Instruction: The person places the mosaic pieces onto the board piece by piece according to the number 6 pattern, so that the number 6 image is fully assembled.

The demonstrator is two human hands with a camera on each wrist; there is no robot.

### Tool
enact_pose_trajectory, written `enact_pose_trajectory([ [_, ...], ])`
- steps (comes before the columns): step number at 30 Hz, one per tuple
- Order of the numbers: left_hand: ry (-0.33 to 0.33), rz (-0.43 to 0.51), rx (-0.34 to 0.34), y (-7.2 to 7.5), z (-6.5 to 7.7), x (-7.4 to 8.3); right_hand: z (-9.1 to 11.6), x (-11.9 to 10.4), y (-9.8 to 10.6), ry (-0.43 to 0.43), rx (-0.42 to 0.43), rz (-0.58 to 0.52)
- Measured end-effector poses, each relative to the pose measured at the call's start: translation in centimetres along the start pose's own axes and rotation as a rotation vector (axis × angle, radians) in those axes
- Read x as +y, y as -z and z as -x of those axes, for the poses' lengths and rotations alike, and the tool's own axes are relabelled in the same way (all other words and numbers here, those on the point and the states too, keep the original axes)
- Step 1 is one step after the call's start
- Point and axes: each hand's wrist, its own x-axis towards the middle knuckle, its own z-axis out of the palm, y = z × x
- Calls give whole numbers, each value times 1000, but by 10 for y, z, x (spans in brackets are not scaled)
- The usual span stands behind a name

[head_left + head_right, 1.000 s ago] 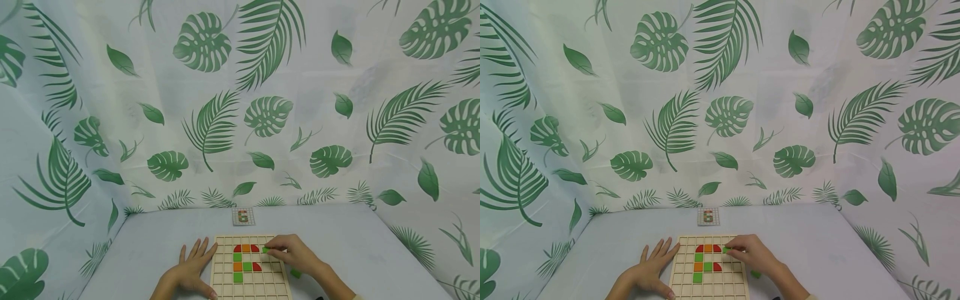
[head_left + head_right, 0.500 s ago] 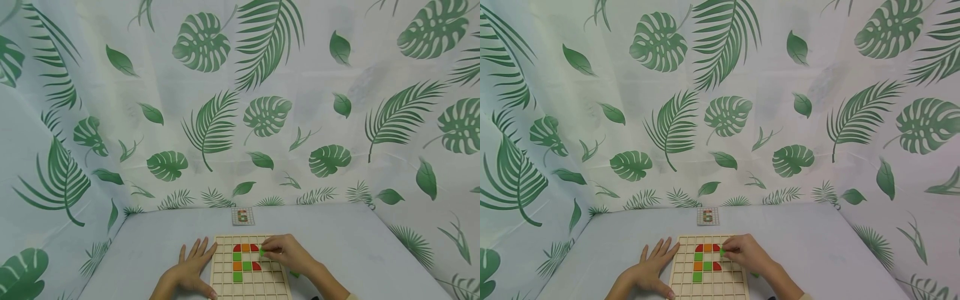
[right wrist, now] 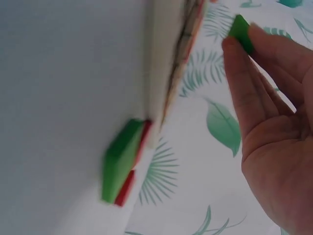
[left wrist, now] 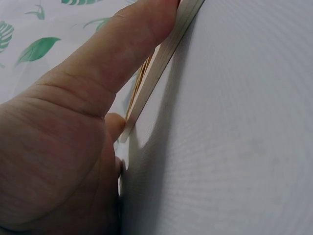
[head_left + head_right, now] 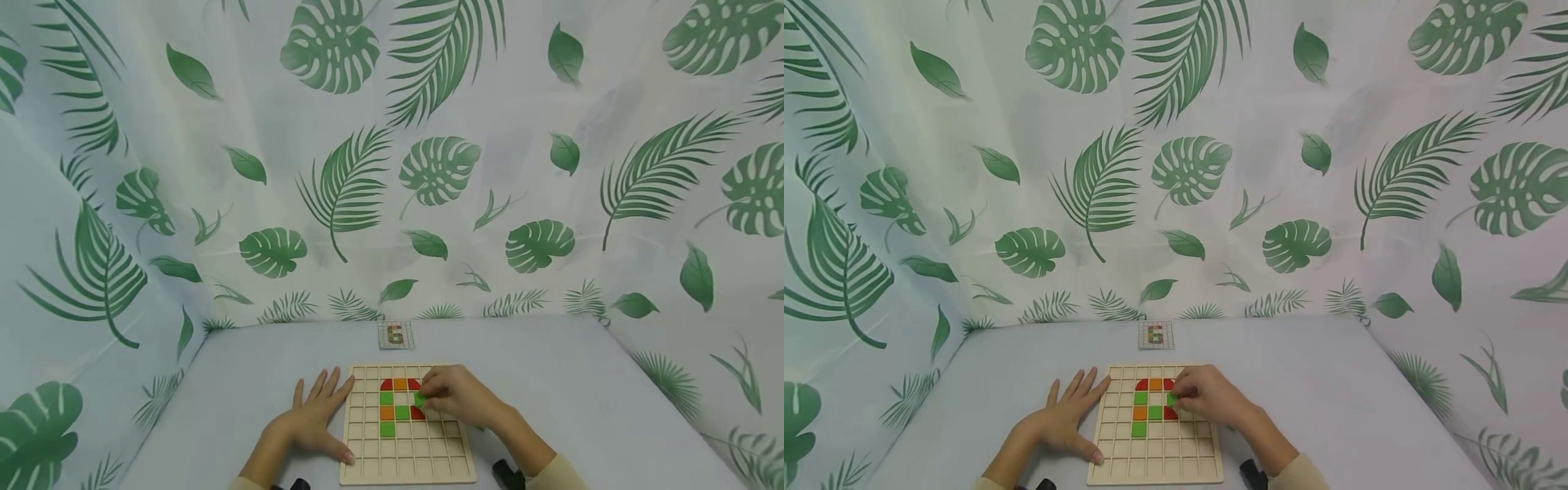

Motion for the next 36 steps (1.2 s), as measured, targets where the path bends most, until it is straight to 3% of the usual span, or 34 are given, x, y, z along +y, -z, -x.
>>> enact_pose_trajectory([
  [9,4,-36,1,5,-4,2,-15,-9,4,-13,-20,-2],
  [20,2,-54,-3,5,-2,1,-2,0,-3,-90,-79,-27],
  [36,6,-5,-6,4,-5,-4,-1,2,-5,-79,-131,-49],
])
